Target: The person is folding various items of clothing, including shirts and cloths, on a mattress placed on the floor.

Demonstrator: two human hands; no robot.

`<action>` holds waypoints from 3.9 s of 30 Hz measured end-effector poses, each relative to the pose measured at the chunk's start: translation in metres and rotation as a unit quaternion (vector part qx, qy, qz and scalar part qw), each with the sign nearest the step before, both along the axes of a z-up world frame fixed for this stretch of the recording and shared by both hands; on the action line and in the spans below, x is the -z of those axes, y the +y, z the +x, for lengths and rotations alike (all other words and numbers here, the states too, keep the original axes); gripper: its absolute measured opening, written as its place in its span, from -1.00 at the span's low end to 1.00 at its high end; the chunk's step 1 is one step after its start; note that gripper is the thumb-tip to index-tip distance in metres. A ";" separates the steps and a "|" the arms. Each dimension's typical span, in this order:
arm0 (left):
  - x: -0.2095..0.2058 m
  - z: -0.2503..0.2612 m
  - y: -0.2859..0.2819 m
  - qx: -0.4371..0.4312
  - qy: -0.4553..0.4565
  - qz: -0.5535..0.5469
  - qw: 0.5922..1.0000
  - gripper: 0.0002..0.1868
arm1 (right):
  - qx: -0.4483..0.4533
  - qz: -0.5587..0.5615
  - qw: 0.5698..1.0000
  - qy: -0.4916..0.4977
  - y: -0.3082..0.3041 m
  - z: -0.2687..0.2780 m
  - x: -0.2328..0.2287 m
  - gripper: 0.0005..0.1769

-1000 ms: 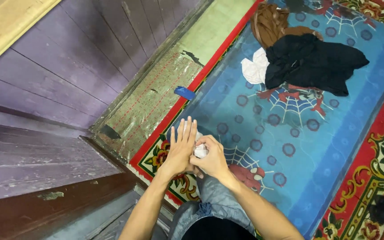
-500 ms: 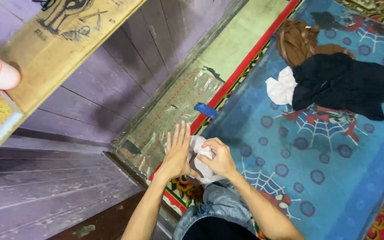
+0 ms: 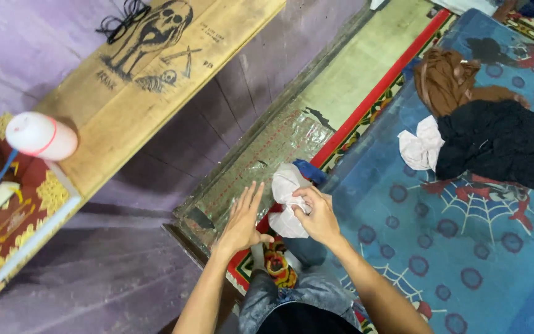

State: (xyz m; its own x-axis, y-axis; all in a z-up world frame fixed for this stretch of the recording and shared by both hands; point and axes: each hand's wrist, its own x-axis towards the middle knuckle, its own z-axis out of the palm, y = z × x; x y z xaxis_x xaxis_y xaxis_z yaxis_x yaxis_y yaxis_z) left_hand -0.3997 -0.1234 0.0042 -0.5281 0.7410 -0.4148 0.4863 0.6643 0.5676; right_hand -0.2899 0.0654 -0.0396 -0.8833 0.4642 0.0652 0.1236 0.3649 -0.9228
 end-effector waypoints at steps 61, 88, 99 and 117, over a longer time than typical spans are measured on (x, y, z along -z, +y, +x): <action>0.009 -0.251 0.553 0.404 -0.093 0.184 0.891 -0.65 | 0.375 0.147 0.904 -0.139 0.383 -0.095 0.018 -0.80; -0.036 -0.283 0.853 0.349 -0.112 0.125 0.922 -0.46 | 0.335 0.185 0.918 -0.105 0.684 -0.213 -0.006 -0.76; -0.056 -0.305 0.957 0.349 -0.106 0.104 0.925 -0.54 | 0.342 0.170 0.915 -0.127 0.786 -0.235 -0.009 -0.85; 0.006 -0.428 1.141 0.405 -0.181 0.110 0.889 -0.66 | 0.445 0.243 0.850 -0.143 0.964 -0.255 -0.022 -0.90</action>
